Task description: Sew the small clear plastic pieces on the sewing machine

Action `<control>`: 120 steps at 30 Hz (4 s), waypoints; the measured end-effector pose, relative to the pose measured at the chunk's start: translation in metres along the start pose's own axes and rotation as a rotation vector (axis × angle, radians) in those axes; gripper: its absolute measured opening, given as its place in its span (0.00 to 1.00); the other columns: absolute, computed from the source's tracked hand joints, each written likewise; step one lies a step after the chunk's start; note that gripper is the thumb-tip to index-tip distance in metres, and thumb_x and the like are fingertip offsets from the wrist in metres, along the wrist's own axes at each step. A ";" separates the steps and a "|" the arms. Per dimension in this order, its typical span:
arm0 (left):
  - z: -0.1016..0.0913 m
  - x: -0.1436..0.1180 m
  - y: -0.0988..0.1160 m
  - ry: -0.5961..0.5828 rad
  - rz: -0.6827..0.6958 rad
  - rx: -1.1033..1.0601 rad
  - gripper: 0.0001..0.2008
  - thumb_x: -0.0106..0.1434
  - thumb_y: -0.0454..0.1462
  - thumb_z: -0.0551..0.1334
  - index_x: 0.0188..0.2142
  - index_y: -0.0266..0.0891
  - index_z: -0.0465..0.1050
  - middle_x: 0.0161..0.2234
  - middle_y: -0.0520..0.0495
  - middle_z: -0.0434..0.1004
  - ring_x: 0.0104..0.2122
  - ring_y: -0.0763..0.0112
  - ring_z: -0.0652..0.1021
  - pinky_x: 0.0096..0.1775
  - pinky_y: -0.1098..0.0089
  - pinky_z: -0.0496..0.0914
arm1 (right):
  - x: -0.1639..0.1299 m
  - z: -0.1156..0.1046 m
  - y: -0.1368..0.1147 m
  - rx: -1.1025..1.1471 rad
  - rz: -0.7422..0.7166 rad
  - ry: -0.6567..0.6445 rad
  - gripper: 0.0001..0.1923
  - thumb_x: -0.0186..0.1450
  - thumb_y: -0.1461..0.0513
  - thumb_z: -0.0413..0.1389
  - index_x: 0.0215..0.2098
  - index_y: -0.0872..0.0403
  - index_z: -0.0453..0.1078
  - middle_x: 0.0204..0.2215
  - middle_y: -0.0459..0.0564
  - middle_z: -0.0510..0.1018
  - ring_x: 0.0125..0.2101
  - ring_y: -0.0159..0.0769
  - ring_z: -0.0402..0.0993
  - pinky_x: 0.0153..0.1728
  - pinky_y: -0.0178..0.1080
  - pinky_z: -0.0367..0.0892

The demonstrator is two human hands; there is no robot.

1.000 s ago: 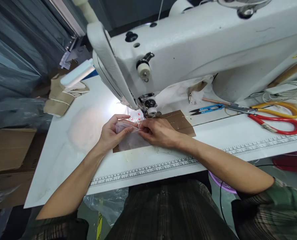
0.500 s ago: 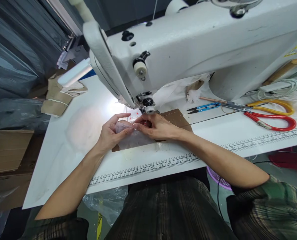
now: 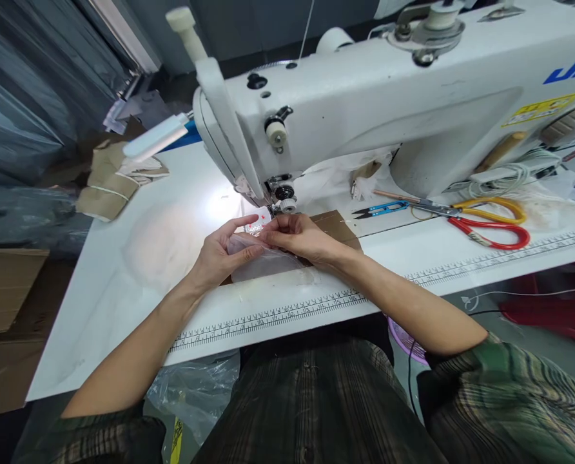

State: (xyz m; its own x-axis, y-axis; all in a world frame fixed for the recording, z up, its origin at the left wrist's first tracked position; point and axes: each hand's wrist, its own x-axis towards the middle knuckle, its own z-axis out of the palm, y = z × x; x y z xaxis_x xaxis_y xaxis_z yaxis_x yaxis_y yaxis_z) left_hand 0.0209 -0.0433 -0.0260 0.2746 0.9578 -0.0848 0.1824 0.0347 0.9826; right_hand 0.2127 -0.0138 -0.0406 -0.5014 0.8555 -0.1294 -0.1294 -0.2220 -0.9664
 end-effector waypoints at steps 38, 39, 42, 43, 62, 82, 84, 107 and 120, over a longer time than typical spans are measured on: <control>-0.012 0.001 -0.009 -0.150 -0.025 -0.010 0.37 0.52 0.45 0.73 0.59 0.39 0.68 0.34 0.44 0.82 0.37 0.62 0.81 0.44 0.60 0.74 | -0.044 -0.017 0.015 -0.921 -0.217 0.096 0.26 0.74 0.46 0.39 0.32 0.53 0.67 0.24 0.47 0.72 0.25 0.33 0.66 0.28 0.38 0.59; -0.013 0.002 -0.010 -0.158 -0.027 -0.032 0.37 0.53 0.45 0.73 0.59 0.39 0.67 0.35 0.44 0.82 0.37 0.62 0.81 0.44 0.60 0.74 | -0.043 -0.015 0.015 -0.942 -0.255 0.091 0.25 0.74 0.46 0.40 0.32 0.53 0.67 0.23 0.46 0.72 0.24 0.32 0.65 0.28 0.38 0.58; -0.015 0.003 -0.013 -0.168 -0.032 -0.074 0.37 0.53 0.44 0.74 0.60 0.38 0.67 0.35 0.44 0.82 0.37 0.63 0.81 0.44 0.60 0.73 | -0.039 -0.012 0.017 -0.964 -0.337 0.077 0.23 0.74 0.48 0.41 0.33 0.53 0.67 0.24 0.46 0.71 0.24 0.31 0.62 0.27 0.37 0.56; -0.015 0.003 -0.013 -0.171 -0.035 -0.077 0.37 0.53 0.44 0.74 0.60 0.38 0.66 0.36 0.44 0.82 0.37 0.62 0.81 0.44 0.60 0.73 | -0.038 -0.011 0.018 -0.961 -0.349 0.075 0.23 0.74 0.48 0.42 0.33 0.53 0.67 0.24 0.46 0.72 0.24 0.31 0.62 0.27 0.37 0.56; -0.015 0.003 -0.013 -0.203 -0.054 -0.086 0.40 0.55 0.43 0.73 0.63 0.34 0.61 0.35 0.44 0.81 0.38 0.65 0.80 0.45 0.62 0.70 | -0.035 0.000 0.022 -0.844 -0.208 0.124 0.26 0.72 0.44 0.42 0.30 0.52 0.65 0.23 0.46 0.70 0.24 0.31 0.62 0.27 0.37 0.56; -0.012 0.002 -0.006 -0.212 -0.082 -0.166 0.39 0.55 0.38 0.72 0.63 0.33 0.60 0.33 0.48 0.80 0.36 0.68 0.79 0.45 0.64 0.69 | -0.040 0.009 0.018 -0.893 -0.211 0.169 0.24 0.72 0.45 0.41 0.31 0.52 0.65 0.23 0.47 0.72 0.23 0.33 0.64 0.26 0.36 0.56; -0.012 0.002 -0.006 -0.205 -0.085 -0.162 0.39 0.54 0.39 0.73 0.62 0.33 0.61 0.33 0.48 0.80 0.37 0.67 0.79 0.46 0.63 0.69 | -0.040 0.012 0.020 -0.910 -0.223 0.192 0.25 0.72 0.44 0.41 0.31 0.52 0.66 0.23 0.47 0.72 0.23 0.33 0.64 0.27 0.36 0.56; -0.049 -0.013 0.014 -0.131 -0.045 0.449 0.35 0.65 0.40 0.62 0.68 0.36 0.51 0.36 0.44 0.80 0.35 0.66 0.80 0.36 0.68 0.73 | -0.057 -0.014 -0.001 -1.133 -0.455 0.295 0.17 0.69 0.58 0.52 0.50 0.57 0.74 0.44 0.61 0.75 0.47 0.50 0.71 0.49 0.53 0.68; -0.027 -0.066 0.070 -0.211 0.102 0.277 0.22 0.71 0.40 0.57 0.63 0.43 0.61 0.32 0.50 0.74 0.31 0.72 0.79 0.35 0.71 0.72 | -0.070 0.028 -0.016 0.063 0.255 -0.574 0.15 0.68 0.57 0.56 0.49 0.56 0.70 0.30 0.46 0.78 0.28 0.29 0.76 0.32 0.33 0.71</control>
State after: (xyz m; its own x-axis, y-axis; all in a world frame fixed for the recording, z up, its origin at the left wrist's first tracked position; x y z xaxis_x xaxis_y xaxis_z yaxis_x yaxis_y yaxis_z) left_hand -0.0102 -0.0968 0.0527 0.4879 0.8715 -0.0489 0.3850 -0.1646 0.9081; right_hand 0.2255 -0.0830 -0.0094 -0.9002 0.3881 -0.1974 0.0136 -0.4279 -0.9037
